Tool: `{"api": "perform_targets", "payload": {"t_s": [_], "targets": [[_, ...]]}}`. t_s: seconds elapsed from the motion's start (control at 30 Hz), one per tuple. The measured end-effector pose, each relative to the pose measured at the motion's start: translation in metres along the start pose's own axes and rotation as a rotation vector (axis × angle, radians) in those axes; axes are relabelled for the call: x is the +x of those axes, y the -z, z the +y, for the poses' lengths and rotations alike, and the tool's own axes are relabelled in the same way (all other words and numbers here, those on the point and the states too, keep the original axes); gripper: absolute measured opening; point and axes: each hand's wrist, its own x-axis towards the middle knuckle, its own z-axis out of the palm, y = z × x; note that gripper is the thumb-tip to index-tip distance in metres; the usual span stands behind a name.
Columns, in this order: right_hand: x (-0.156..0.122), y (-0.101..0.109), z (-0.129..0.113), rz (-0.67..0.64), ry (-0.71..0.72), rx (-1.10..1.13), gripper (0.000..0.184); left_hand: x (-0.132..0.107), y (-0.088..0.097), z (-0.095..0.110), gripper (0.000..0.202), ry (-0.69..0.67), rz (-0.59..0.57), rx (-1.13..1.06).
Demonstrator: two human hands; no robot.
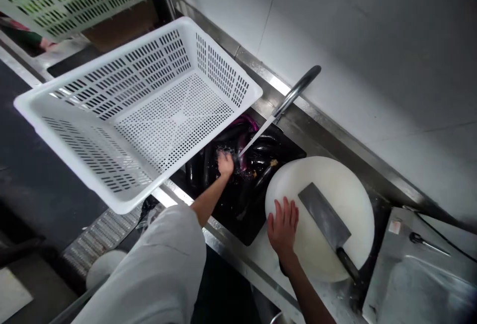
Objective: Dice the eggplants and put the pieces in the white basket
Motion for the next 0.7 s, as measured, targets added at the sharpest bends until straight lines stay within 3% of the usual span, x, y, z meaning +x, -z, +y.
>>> {"api": "perform_targets", "payload": {"t_s": [0.1, 0.2, 0.33, 0.5, 0.6, 0.7], "targets": [[0.000, 0.001, 0.000, 0.004, 0.003, -0.005, 0.046, -0.064, -0.010, -0.006, 0.086, -0.207, -0.052, 0.283], [0.000, 0.001, 0.000, -0.020, -0.004, 0.000, 0.048, -0.097, -0.022, -0.016, 0.101, -0.350, -0.137, 0.446], [-0.001, 0.000, 0.000, -0.037, 0.004, -0.009, 0.050, -0.082, -0.034, -0.030, 0.094, -0.355, -0.168, 0.510], [-0.003, -0.002, 0.002, -0.043, 0.004, -0.004, 0.051, -0.047, -0.039, -0.036, 0.076, -0.353, -0.327, 0.519], [-0.005, -0.004, 0.005, -0.045, 0.000, 0.020, 0.052, -0.037, -0.018, -0.035, 0.086, -0.411, -0.416, 0.515], [-0.005, -0.004, 0.005, -0.054, -0.008, 0.050, 0.055, -0.033, 0.032, -0.041, 0.078, -0.578, -0.455, 0.525]]}}
